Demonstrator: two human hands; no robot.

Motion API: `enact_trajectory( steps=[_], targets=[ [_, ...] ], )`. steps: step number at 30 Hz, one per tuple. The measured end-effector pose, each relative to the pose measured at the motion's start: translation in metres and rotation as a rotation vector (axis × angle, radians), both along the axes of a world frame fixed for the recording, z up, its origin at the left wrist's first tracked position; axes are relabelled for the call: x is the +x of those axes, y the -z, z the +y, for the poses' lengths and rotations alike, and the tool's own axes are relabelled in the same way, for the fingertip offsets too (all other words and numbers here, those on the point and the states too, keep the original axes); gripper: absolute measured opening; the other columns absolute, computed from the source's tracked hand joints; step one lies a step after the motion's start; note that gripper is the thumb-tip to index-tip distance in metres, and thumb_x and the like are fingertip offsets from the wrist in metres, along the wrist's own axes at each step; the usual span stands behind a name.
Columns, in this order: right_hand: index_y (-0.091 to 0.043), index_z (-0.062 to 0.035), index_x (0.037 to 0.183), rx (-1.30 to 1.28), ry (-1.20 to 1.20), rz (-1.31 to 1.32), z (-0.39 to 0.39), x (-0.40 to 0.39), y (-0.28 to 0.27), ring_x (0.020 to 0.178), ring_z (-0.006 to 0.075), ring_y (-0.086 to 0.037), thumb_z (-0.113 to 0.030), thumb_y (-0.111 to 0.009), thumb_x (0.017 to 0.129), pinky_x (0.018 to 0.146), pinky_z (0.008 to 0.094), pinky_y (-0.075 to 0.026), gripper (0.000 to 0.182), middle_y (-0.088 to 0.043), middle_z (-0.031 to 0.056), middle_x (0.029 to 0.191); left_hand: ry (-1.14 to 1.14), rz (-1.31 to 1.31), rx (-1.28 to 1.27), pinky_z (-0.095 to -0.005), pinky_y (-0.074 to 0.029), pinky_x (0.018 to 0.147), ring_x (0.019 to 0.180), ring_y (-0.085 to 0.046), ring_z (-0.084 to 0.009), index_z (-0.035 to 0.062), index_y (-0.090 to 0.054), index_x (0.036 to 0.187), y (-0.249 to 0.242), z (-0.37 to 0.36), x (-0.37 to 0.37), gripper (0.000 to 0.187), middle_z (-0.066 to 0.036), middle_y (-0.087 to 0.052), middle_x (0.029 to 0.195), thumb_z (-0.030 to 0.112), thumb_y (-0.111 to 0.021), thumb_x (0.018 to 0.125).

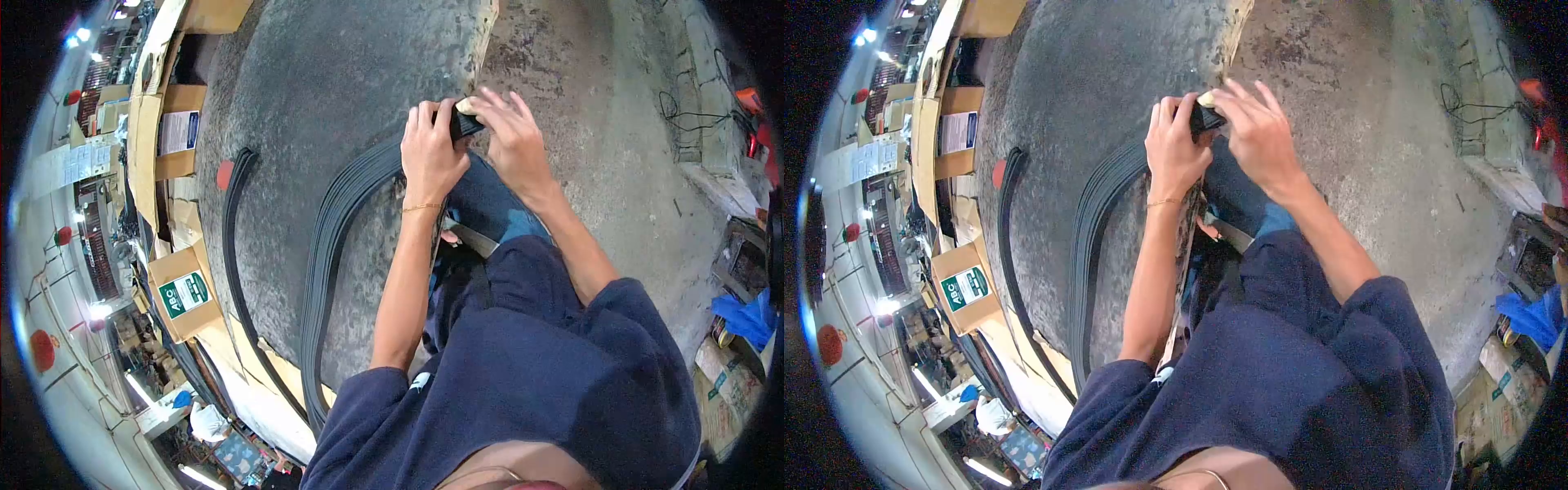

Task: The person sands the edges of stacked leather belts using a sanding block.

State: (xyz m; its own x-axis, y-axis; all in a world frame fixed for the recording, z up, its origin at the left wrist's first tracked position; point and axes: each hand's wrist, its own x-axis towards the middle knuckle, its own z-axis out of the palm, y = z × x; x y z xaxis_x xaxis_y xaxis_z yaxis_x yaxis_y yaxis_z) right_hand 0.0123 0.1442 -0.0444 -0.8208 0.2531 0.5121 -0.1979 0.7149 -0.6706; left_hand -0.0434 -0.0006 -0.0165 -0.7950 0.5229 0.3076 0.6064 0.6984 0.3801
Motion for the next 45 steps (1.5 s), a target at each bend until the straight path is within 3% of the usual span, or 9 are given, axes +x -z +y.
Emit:
enact_trajectory(
  steps=[4, 7, 19, 29, 31, 32, 33, 36, 45],
  targets=[
    [-0.07, -0.0068, 0.12, -0.05, 0.037, -0.339, 0.017, 0.006, 0.013, 0.125, 0.0301, -0.064, 0.001, -0.058, 0.09, 0.111, 0.0494, -0.044, 0.033, -0.071, 0.0125, 0.124, 0.007, -0.003, 0.005, -0.0442, -0.05, 0.088, 0.103, -0.058, -0.0353, 0.0047, -0.062, 0.123, -0.002, -0.001, 0.004, 0.058, -0.012, -0.058, 0.107, 0.009, -0.081, 0.068],
    [-0.07, -0.0076, 0.121, -0.088, -0.023, 0.031, 0.001, 0.011, -0.011, 0.127, 0.0303, -0.062, 0.0, -0.06, 0.089, 0.111, 0.0495, -0.044, 0.035, -0.071, 0.013, 0.126, 0.0, -0.012, 0.0, -0.0445, -0.049, 0.088, 0.103, -0.057, -0.0354, 0.0048, -0.062, 0.122, -0.001, 0.001, 0.003, 0.059, -0.013, -0.058, 0.107, 0.01, -0.082, 0.067],
    [-0.07, -0.0112, 0.124, 0.165, 0.049, -0.176, 0.011, -0.003, -0.003, 0.13, 0.0266, -0.061, -0.003, -0.061, 0.087, 0.117, 0.0605, -0.031, 0.039, -0.071, 0.007, 0.128, 0.005, -0.018, -0.039, -0.045, -0.049, 0.088, 0.102, -0.057, -0.0361, 0.0035, -0.062, 0.124, -0.003, -0.001, 0.002, 0.06, -0.013, -0.058, 0.108, 0.011, -0.082, 0.069],
    [-0.071, -0.0134, 0.119, 0.191, -0.072, 0.016, 0.01, -0.006, 0.006, 0.123, 0.028, -0.064, -0.012, -0.065, 0.087, 0.117, 0.0595, -0.031, 0.033, -0.073, 0.0095, 0.117, -0.006, -0.03, -0.015, -0.0448, -0.049, 0.088, 0.104, -0.058, -0.036, 0.0028, -0.062, 0.122, 0.001, -0.007, 0.011, 0.058, -0.012, -0.058, 0.108, 0.009, -0.082, 0.068],
    [-0.071, -0.0135, 0.118, 0.488, 0.008, -0.515, 0.025, -0.011, -0.009, 0.122, 0.0274, -0.065, -0.011, -0.06, 0.089, 0.117, 0.057, -0.033, 0.031, -0.073, 0.0096, 0.118, 0.007, 0.007, -0.028, -0.0449, -0.049, 0.088, 0.104, -0.057, -0.0363, 0.0024, -0.061, 0.123, 0.0, -0.002, 0.002, 0.059, -0.013, -0.058, 0.109, 0.009, -0.082, 0.068],
    [-0.071, -0.0119, 0.117, 0.191, 0.036, -0.651, 0.026, -0.017, 0.003, 0.125, 0.0266, -0.064, -0.008, -0.055, 0.09, 0.117, 0.0577, -0.032, 0.031, -0.074, 0.0065, 0.117, 0.006, -0.004, -0.039, -0.0451, -0.049, 0.088, 0.104, -0.057, -0.0364, 0.0018, -0.061, 0.124, -0.001, -0.001, 0.002, 0.06, -0.013, -0.058, 0.109, 0.01, -0.081, 0.068],
    [-0.071, -0.0119, 0.117, 0.185, 0.037, -0.663, 0.019, -0.013, 0.004, 0.125, 0.0266, -0.064, -0.008, -0.055, 0.09, 0.117, 0.0577, -0.032, 0.031, -0.074, 0.0065, 0.117, 0.01, -0.015, -0.044, -0.0451, -0.049, 0.088, 0.104, -0.057, -0.0364, 0.0018, -0.061, 0.124, -0.002, -0.004, 0.007, 0.06, -0.013, -0.058, 0.109, 0.01, -0.081, 0.068],
    [-0.07, -0.0114, 0.116, 0.172, -0.037, -0.03, 0.0, -0.008, 0.006, 0.125, 0.0278, -0.065, -0.011, -0.054, 0.093, 0.117, 0.0624, -0.028, 0.028, -0.075, 0.007, 0.117, -0.01, 0.005, -0.036, -0.0453, -0.049, 0.088, 0.105, -0.057, -0.0363, 0.0013, -0.061, 0.123, -0.001, 0.0, 0.004, 0.058, -0.014, -0.058, 0.108, 0.009, -0.079, 0.069],
    [-0.07, -0.0136, 0.119, 0.316, -0.023, -0.085, 0.014, -0.017, -0.006, 0.128, 0.0254, -0.063, -0.008, -0.061, 0.092, 0.117, 0.0674, -0.024, 0.028, -0.074, 0.0051, 0.119, 0.01, 0.014, 0.021, -0.0449, -0.05, 0.087, 0.102, -0.057, -0.0366, 0.0033, -0.062, 0.12, 0.001, 0.0, 0.002, 0.056, -0.013, -0.058, 0.106, 0.006, -0.079, 0.067]
  ],
)
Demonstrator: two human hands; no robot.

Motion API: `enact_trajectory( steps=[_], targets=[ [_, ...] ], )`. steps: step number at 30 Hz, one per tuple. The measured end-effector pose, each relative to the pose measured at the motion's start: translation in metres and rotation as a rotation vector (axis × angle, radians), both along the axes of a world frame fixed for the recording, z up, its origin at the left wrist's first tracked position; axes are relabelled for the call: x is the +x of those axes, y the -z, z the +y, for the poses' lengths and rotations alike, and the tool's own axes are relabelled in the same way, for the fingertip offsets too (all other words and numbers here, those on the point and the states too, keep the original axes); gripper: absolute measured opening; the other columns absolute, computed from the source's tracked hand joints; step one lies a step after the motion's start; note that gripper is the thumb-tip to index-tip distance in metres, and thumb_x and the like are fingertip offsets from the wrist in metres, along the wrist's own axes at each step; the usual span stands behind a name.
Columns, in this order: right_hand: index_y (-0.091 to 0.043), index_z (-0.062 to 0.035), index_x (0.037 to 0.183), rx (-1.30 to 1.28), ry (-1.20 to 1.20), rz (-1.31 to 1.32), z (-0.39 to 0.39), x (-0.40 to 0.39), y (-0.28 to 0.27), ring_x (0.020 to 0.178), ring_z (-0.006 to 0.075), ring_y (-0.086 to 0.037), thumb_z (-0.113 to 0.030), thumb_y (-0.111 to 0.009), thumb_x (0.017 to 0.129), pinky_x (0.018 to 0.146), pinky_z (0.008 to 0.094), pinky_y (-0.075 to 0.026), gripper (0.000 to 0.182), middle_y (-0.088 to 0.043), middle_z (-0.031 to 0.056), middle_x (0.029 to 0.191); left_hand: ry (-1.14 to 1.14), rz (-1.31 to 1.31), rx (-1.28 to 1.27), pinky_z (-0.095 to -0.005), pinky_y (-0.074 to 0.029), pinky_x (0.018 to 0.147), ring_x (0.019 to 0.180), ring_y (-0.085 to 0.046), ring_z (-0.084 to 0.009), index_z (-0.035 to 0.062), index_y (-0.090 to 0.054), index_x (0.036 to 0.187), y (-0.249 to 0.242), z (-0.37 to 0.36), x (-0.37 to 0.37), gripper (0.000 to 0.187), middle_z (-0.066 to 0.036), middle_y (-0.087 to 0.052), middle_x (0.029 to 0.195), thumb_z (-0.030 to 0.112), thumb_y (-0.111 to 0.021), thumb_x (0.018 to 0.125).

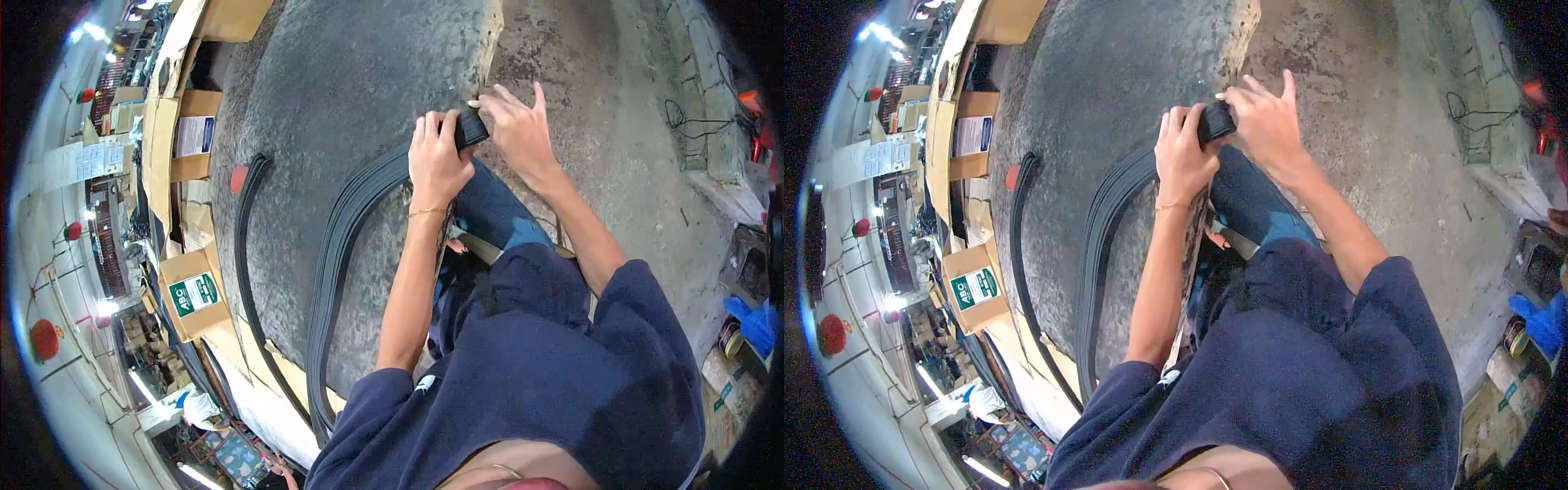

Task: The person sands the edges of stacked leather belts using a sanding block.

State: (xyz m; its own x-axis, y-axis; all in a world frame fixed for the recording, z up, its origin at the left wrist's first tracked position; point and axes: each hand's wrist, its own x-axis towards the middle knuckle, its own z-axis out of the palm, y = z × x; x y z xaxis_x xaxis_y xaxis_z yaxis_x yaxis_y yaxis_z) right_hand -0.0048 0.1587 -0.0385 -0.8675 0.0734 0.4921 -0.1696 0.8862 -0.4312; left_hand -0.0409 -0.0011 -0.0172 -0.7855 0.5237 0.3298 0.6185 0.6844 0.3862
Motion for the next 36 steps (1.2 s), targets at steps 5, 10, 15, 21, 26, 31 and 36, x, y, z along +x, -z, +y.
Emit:
enact_trajectory(
  steps=[5, 10, 15, 21, 26, 31, 36],
  targets=[
    [-0.07, -0.0143, 0.121, -0.004, -0.013, -0.008, -0.005, 0.014, 0.013, 0.13, 0.0265, -0.061, -0.01, -0.07, 0.087, 0.118, 0.069, -0.021, 0.035, -0.074, 0.0034, 0.121, -0.008, 0.003, -0.014, -0.0449, -0.05, 0.087, 0.101, -0.058, -0.0365, 0.0049, -0.062, 0.122, 0.003, -0.006, 0.008, 0.058, -0.013, -0.058, 0.106, 0.006, -0.08, 0.067],
    [-0.069, -0.0158, 0.123, -0.034, -0.057, 0.052, -0.004, 0.002, 0.012, 0.13, 0.0239, -0.062, -0.01, -0.06, 0.094, 0.118, 0.0711, -0.018, 0.031, -0.073, 0.0028, 0.123, 0.002, 0.022, -0.015, -0.0449, -0.05, 0.087, 0.102, -0.058, -0.0365, 0.003, -0.061, 0.124, 0.001, -0.001, -0.001, 0.059, -0.014, -0.058, 0.107, 0.006, -0.079, 0.067],
    [-0.072, -0.0134, 0.118, -0.01, -0.025, 0.012, -0.002, 0.006, 0.01, 0.134, 0.0239, -0.059, -0.007, -0.059, 0.094, 0.119, 0.0709, -0.018, 0.028, -0.073, 0.0034, 0.126, -0.003, 0.0, -0.029, -0.0453, -0.05, 0.087, 0.103, -0.058, -0.0365, 0.0033, -0.062, 0.123, -0.001, 0.001, -0.004, 0.059, -0.014, -0.058, 0.108, 0.007, -0.08, 0.068],
    [-0.071, -0.0136, 0.122, -0.143, -0.041, -0.031, 0.002, 0.005, 0.022, 0.137, 0.0271, -0.056, -0.003, -0.059, 0.09, 0.119, 0.071, -0.017, 0.036, -0.072, 0.0033, 0.128, -0.014, -0.032, -0.032, -0.045, -0.049, 0.089, 0.105, -0.057, -0.0362, 0.0033, -0.062, 0.123, -0.001, 0.003, -0.002, 0.056, -0.014, -0.058, 0.109, 0.007, -0.078, 0.069],
    [-0.071, -0.0141, 0.122, -0.175, 0.009, -0.022, -0.001, 0.006, 0.013, 0.137, 0.0256, -0.056, -0.005, -0.059, 0.092, 0.12, 0.0712, -0.016, 0.034, -0.072, 0.0011, 0.128, -0.014, -0.008, -0.051, -0.0452, -0.049, 0.09, 0.105, -0.057, -0.036, 0.0022, -0.062, 0.124, 0.001, 0.0, 0.001, 0.058, -0.013, -0.059, 0.11, 0.009, -0.08, 0.069],
    [-0.072, -0.0153, 0.12, -0.118, 0.04, -0.014, 0.003, 0.003, 0.021, 0.137, 0.0233, -0.056, -0.006, -0.059, 0.093, 0.119, 0.0712, -0.017, 0.031, -0.073, 0.0, 0.127, -0.022, -0.009, -0.045, -0.0451, -0.049, 0.09, 0.106, -0.057, -0.0356, 0.002, -0.062, 0.124, -0.004, 0.005, -0.002, 0.058, -0.013, -0.059, 0.11, 0.009, -0.081, 0.069],
    [-0.072, -0.0154, 0.121, -0.128, 0.006, 0.014, 0.002, 0.012, 0.029, 0.137, 0.0239, -0.056, -0.007, -0.057, 0.094, 0.118, 0.0724, -0.018, 0.031, -0.073, 0.0018, 0.127, -0.028, -0.008, -0.057, -0.0448, -0.049, 0.09, 0.106, -0.057, -0.0354, 0.003, -0.062, 0.123, -0.002, 0.003, -0.001, 0.059, -0.012, -0.059, 0.11, 0.011, -0.083, 0.069]
  ],
)
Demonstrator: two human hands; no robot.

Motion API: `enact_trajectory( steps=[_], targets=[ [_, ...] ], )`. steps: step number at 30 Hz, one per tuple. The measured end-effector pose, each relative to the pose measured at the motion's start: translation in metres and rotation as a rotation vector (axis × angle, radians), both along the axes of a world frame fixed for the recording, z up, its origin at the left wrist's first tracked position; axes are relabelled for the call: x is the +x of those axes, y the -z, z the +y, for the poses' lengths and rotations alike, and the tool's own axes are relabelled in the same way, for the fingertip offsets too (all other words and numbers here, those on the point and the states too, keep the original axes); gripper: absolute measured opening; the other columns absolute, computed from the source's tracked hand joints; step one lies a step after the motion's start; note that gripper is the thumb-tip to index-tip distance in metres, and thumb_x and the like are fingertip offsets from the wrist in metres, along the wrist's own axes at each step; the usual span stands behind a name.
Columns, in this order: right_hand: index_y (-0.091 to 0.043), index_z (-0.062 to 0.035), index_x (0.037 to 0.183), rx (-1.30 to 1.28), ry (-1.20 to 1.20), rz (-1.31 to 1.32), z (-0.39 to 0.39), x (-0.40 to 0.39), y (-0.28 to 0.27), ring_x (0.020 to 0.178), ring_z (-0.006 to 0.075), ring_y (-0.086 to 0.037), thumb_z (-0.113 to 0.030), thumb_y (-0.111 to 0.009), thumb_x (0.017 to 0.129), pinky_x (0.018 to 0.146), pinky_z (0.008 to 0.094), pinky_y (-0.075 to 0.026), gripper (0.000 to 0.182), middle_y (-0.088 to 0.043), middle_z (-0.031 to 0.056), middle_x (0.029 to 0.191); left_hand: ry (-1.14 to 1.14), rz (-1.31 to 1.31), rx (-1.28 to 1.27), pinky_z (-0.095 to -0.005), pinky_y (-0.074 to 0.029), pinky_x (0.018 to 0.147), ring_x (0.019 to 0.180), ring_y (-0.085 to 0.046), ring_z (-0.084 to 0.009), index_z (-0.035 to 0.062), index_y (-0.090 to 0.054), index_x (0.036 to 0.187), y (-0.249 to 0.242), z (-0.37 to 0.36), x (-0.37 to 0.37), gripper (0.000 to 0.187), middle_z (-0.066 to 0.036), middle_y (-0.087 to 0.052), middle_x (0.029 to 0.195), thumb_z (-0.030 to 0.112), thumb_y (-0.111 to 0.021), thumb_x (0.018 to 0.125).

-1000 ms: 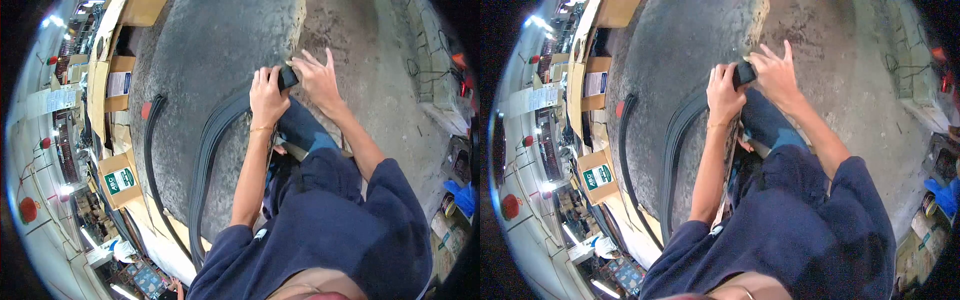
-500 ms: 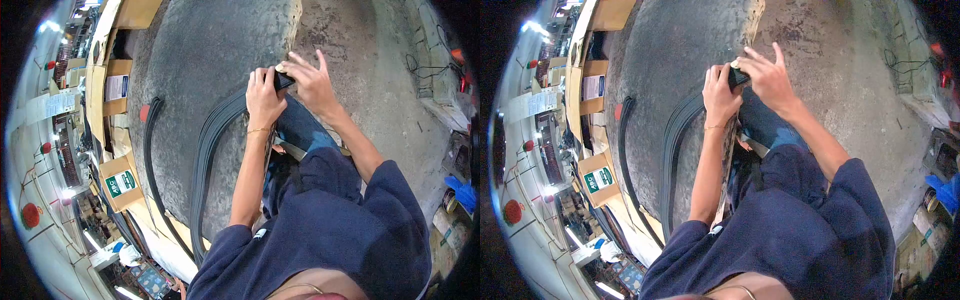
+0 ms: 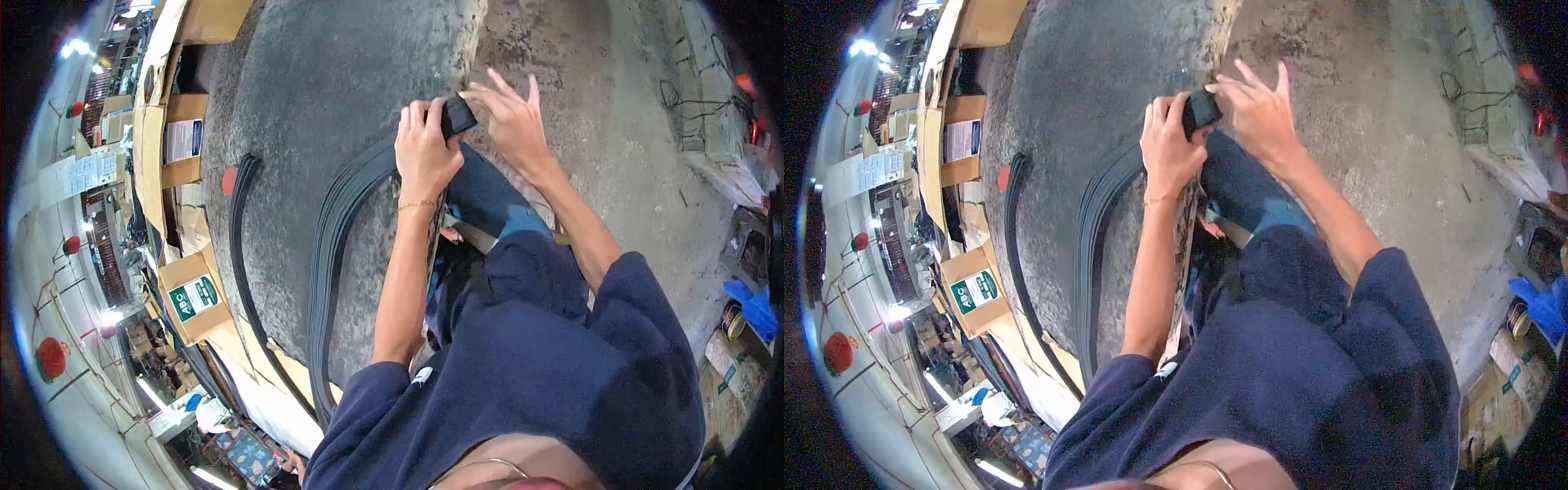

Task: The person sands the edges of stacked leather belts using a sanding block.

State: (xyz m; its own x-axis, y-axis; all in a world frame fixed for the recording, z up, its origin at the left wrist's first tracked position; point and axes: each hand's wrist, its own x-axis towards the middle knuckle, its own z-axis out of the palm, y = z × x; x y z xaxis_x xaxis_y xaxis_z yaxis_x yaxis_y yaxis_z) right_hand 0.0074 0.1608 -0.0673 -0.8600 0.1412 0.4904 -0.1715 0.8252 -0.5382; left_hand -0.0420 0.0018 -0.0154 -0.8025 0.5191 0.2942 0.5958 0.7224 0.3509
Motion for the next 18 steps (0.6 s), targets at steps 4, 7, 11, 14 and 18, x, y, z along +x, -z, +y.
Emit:
enact_trajectory(
  steps=[4, 7, 11, 14, 18],
  targets=[
    [-0.071, -0.0159, 0.122, -0.034, 0.003, 0.022, -0.01, 0.009, -0.006, 0.138, 0.0233, -0.055, -0.006, -0.053, 0.095, 0.118, 0.0739, -0.017, 0.034, -0.072, 0.0019, 0.127, -0.003, -0.021, -0.013, -0.0445, -0.05, 0.091, 0.106, -0.057, -0.0353, 0.0041, -0.063, 0.123, 0.001, 0.0, 0.001, 0.058, -0.012, -0.059, 0.11, 0.011, -0.083, 0.069],
    [-0.072, -0.0156, 0.12, 0.024, 0.05, 0.016, 0.0, 0.005, -0.01, 0.137, 0.0229, -0.055, -0.004, -0.055, 0.094, 0.118, 0.0738, -0.017, 0.033, -0.073, 0.0006, 0.125, 0.004, 0.008, -0.01, -0.0443, -0.05, 0.091, 0.106, -0.057, -0.0351, 0.004, -0.062, 0.123, -0.001, 0.001, 0.0, 0.058, -0.012, -0.059, 0.109, 0.011, -0.083, 0.069],
    [-0.072, -0.0171, 0.118, 0.013, 0.046, 0.004, -0.013, 0.016, -0.007, 0.137, 0.0233, -0.056, -0.006, -0.057, 0.095, 0.117, 0.0735, -0.018, 0.03, -0.074, -0.0005, 0.123, 0.004, -0.011, -0.017, -0.0444, -0.049, 0.091, 0.107, -0.057, -0.0351, 0.0039, -0.062, 0.124, 0.002, -0.002, 0.002, 0.059, -0.012, -0.058, 0.109, 0.012, -0.083, 0.069],
    [-0.071, -0.0175, 0.12, -0.009, 0.088, 0.002, -0.01, 0.013, -0.008, 0.137, 0.024, -0.056, -0.008, -0.059, 0.094, 0.116, 0.0733, -0.02, 0.031, -0.073, -0.0001, 0.124, 0.014, 0.006, -0.013, -0.0446, -0.049, 0.09, 0.106, -0.057, -0.0355, 0.004, -0.062, 0.123, 0.0, -0.002, 0.002, 0.058, -0.013, -0.058, 0.109, 0.011, -0.083, 0.069],
    [-0.07, -0.0165, 0.121, -0.007, 0.079, -0.023, -0.009, 0.024, -0.01, 0.137, 0.0246, -0.056, -0.005, -0.058, 0.093, 0.115, 0.0733, -0.02, 0.033, -0.072, 0.0011, 0.128, 0.015, 0.006, 0.002, -0.0442, -0.049, 0.09, 0.105, -0.057, -0.0357, 0.0043, -0.062, 0.122, 0.001, -0.002, 0.001, 0.058, -0.013, -0.058, 0.107, 0.01, -0.082, 0.068]
  ],
)
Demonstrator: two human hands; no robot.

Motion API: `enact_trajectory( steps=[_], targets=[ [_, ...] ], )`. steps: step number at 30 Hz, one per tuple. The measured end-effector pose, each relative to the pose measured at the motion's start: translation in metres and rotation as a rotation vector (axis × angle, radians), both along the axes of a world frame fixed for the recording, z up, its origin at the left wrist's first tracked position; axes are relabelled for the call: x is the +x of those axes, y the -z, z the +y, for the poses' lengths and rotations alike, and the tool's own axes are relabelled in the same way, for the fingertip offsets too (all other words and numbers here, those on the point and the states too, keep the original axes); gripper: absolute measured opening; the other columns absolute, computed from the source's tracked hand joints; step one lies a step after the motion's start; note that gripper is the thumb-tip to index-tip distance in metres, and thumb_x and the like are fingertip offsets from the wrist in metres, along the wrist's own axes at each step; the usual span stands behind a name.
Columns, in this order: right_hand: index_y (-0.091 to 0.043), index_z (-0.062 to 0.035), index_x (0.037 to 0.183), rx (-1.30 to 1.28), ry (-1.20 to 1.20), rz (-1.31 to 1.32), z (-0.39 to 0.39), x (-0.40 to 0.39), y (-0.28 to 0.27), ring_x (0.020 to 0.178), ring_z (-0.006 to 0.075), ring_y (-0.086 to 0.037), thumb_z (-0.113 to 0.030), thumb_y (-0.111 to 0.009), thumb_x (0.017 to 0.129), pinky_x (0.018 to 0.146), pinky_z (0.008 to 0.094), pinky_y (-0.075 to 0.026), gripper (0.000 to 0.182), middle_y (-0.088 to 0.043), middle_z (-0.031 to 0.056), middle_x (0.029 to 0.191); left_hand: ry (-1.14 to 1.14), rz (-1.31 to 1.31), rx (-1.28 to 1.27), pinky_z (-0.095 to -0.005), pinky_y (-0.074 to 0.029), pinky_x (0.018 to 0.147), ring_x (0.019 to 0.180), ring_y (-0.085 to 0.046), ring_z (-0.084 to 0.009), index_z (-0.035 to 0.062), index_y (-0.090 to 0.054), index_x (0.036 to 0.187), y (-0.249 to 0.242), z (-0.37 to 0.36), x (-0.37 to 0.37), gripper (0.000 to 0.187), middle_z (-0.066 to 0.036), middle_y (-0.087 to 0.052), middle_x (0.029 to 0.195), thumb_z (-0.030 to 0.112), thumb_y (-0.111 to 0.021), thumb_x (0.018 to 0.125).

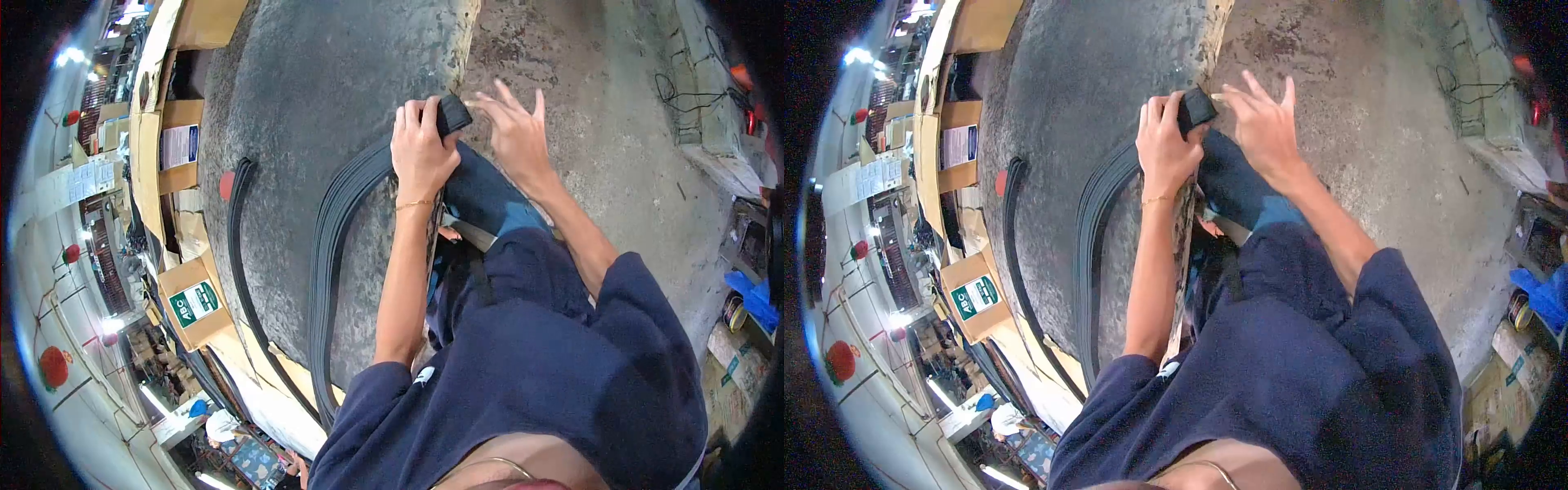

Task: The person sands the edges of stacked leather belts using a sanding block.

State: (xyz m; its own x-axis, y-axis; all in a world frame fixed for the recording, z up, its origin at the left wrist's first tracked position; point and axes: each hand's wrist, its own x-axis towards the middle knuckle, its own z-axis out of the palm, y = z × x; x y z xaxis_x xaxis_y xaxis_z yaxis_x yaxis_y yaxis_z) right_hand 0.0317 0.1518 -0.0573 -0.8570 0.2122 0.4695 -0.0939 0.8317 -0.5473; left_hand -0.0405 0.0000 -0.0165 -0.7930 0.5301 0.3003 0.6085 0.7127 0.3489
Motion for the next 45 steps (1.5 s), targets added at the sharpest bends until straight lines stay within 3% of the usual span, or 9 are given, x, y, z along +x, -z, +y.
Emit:
enact_trajectory(
  steps=[21, 24, 27, 32, 36, 38, 40, 42, 45],
  targets=[
    [-0.068, -0.0143, 0.128, -0.106, 0.063, -0.008, -0.004, 0.018, 0.004, 0.137, 0.0253, -0.056, 0.004, -0.054, 0.087, 0.117, 0.0713, -0.02, 0.047, -0.068, 0.0021, 0.136, 0.149, 0.01, -0.009, -0.0453, -0.048, 0.091, 0.104, -0.056, -0.0378, -0.0004, -0.06, 0.126, -0.007, -0.019, -0.008, 0.057, -0.016, -0.058, 0.111, 0.009, -0.081, 0.074],
    [-0.069, -0.0124, 0.127, -0.131, 0.122, 0.009, 0.016, 0.015, 0.0, 0.136, 0.0253, -0.057, 0.004, -0.056, 0.089, 0.117, 0.0709, -0.02, 0.043, -0.069, 0.0027, 0.134, 0.18, -0.038, 0.043, -0.0453, -0.047, 0.095, 0.107, -0.055, -0.0393, -0.004, -0.058, 0.13, -0.027, -0.025, -0.024, 0.059, -0.019, -0.057, 0.115, 0.006, -0.079, 0.076],
    [-0.069, -0.0123, 0.127, -0.176, 0.139, -0.06, 0.015, 0.01, -0.001, 0.139, 0.0268, -0.054, 0.004, -0.051, 0.096, 0.12, 0.0647, -0.019, 0.039, -0.069, 0.0033, 0.135, 0.177, -0.013, -0.067, -0.0458, -0.045, 0.096, 0.112, -0.054, -0.0386, -0.0039, -0.056, 0.133, -0.022, -0.023, -0.029, 0.057, -0.019, -0.057, 0.119, 0.008, -0.076, 0.081],
    [-0.068, -0.0051, 0.126, -0.295, 0.019, 0.01, 0.004, -0.005, 0.0, 0.121, 0.0315, -0.067, -0.008, -0.058, 0.102, 0.109, 0.048, -0.047, 0.027, -0.07, 0.0142, 0.129, 0.189, 0.135, -0.276, -0.0487, -0.041, 0.103, 0.118, -0.054, -0.0366, -0.004, -0.047, 0.142, -0.008, -0.023, -0.024, 0.063, -0.019, -0.057, 0.129, 0.017, -0.07, 0.088],
    [-0.068, -0.0031, 0.126, -0.487, 0.051, 0.0, -0.019, -0.015, -0.015, 0.113, 0.0338, -0.07, -0.008, -0.059, 0.101, 0.104, 0.0437, -0.051, 0.027, -0.07, 0.0197, 0.126, 0.172, 0.154, -0.287, -0.0497, -0.035, 0.114, 0.132, -0.05, -0.0377, -0.0069, -0.041, 0.146, -0.005, -0.024, -0.022, 0.065, -0.023, -0.053, 0.14, 0.022, -0.063, 0.092],
    [-0.067, -0.0028, 0.128, -0.528, -0.026, -0.008, -0.03, -0.014, -0.029, 0.118, 0.0348, -0.068, -0.008, -0.061, 0.1, 0.104, 0.0425, -0.051, 0.03, -0.069, 0.0214, 0.126, 0.177, 0.133, -0.3, -0.0493, -0.033, 0.117, 0.136, -0.047, -0.0382, -0.008, -0.039, 0.147, -0.004, -0.026, -0.024, 0.068, -0.025, -0.051, 0.143, 0.023, -0.062, 0.092],
    [-0.065, -0.0022, 0.13, -0.225, -0.057, 0.121, -0.05, -0.015, -0.015, 0.123, 0.0354, -0.064, -0.004, -0.059, 0.098, 0.105, 0.0439, -0.051, 0.033, -0.068, 0.0197, 0.128, 0.214, 0.191, -0.282, -0.0482, -0.034, 0.117, 0.135, -0.048, -0.0386, -0.0089, -0.04, 0.146, 0.001, -0.029, -0.027, 0.068, -0.025, -0.052, 0.143, 0.023, -0.061, 0.091],
    [-0.063, -0.0029, 0.135, -0.232, -0.064, 0.122, -0.049, -0.011, -0.002, 0.128, 0.0363, -0.06, -0.002, -0.06, 0.094, 0.107, 0.0437, -0.05, 0.04, -0.066, 0.0189, 0.133, 0.228, 0.215, -0.236, -0.047, -0.037, 0.114, 0.133, -0.05, -0.0383, -0.0085, -0.044, 0.145, 0.003, -0.03, -0.026, 0.065, -0.024, -0.053, 0.14, 0.019, -0.063, 0.089],
    [-0.062, -0.0026, 0.138, -0.183, -0.205, 0.152, -0.028, -0.009, 0.015, 0.135, 0.0362, -0.055, 0.005, -0.063, 0.079, 0.11, 0.0445, -0.048, 0.059, -0.061, 0.0153, 0.142, 0.211, 0.152, -0.155, -0.0465, -0.041, 0.11, 0.128, -0.053, -0.0379, -0.0068, -0.047, 0.143, 0.004, -0.032, -0.025, 0.063, -0.022, -0.056, 0.137, 0.013, -0.065, 0.086]
  ],
)
